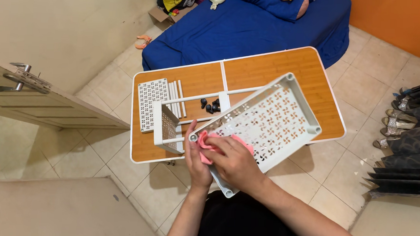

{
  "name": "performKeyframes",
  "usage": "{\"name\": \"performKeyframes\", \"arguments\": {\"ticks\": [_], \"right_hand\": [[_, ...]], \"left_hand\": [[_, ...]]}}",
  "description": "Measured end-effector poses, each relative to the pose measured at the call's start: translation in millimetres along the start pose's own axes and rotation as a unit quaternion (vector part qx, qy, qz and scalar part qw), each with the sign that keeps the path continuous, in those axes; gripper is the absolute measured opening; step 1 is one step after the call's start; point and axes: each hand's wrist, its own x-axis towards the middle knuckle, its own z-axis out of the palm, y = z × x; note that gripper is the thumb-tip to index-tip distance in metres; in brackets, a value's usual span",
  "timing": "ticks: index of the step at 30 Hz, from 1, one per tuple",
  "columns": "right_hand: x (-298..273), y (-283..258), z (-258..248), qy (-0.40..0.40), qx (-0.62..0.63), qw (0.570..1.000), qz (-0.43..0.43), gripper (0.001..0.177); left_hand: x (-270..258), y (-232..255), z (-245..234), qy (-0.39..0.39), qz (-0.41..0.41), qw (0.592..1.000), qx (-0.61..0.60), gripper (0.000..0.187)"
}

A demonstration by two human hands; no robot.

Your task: The person wipes white perforated plastic panels and white plastic poles with a pink cloth, then inserts the poles into the panels to form a frame. The person continues to assemble the structure by connecting additional poles and panels on a wooden table.

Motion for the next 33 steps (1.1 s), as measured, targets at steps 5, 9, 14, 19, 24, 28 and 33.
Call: {"name": "performKeyframes", "arguments": {"ticks": [5,9,14,19,24,28,33], "right_hand": [[-5,20,-3,0.033,-0.050,0.998,0.032,0.043],[-4,63,-27,0.109,-0.132,0.974,0.149,0.047],[-1,94,-58,0.163,-0.173,0.950,0.201,0.048],[2,61,-36,0.110,-0.070,0.978,0.164,0.042],[1,8,-15,0.010,0.057,0.997,0.056,0.038],[1,-13,-14,-0.118,0.121,0.980,0.103,0.027],[-5,-9,-23,-0.183,0.091,0.970,0.131,0.025]], "left_hand": [[4,0,-9,-0.028,-0.005,0.999,-0.037,0.063],[9,10,-18,-0.039,0.053,0.997,-0.039,0.059],[10,22,-24,-0.046,0.058,0.996,-0.046,0.058],[11,15,-11,-0.067,0.060,0.996,-0.024,0.056],[5,14,-7,-0.082,0.065,0.994,0.019,0.057],[6,16,-8,-0.036,0.023,0.997,-0.060,0.057],[10,20,-19,-0.007,0.076,0.997,-0.033,0.058]]}}
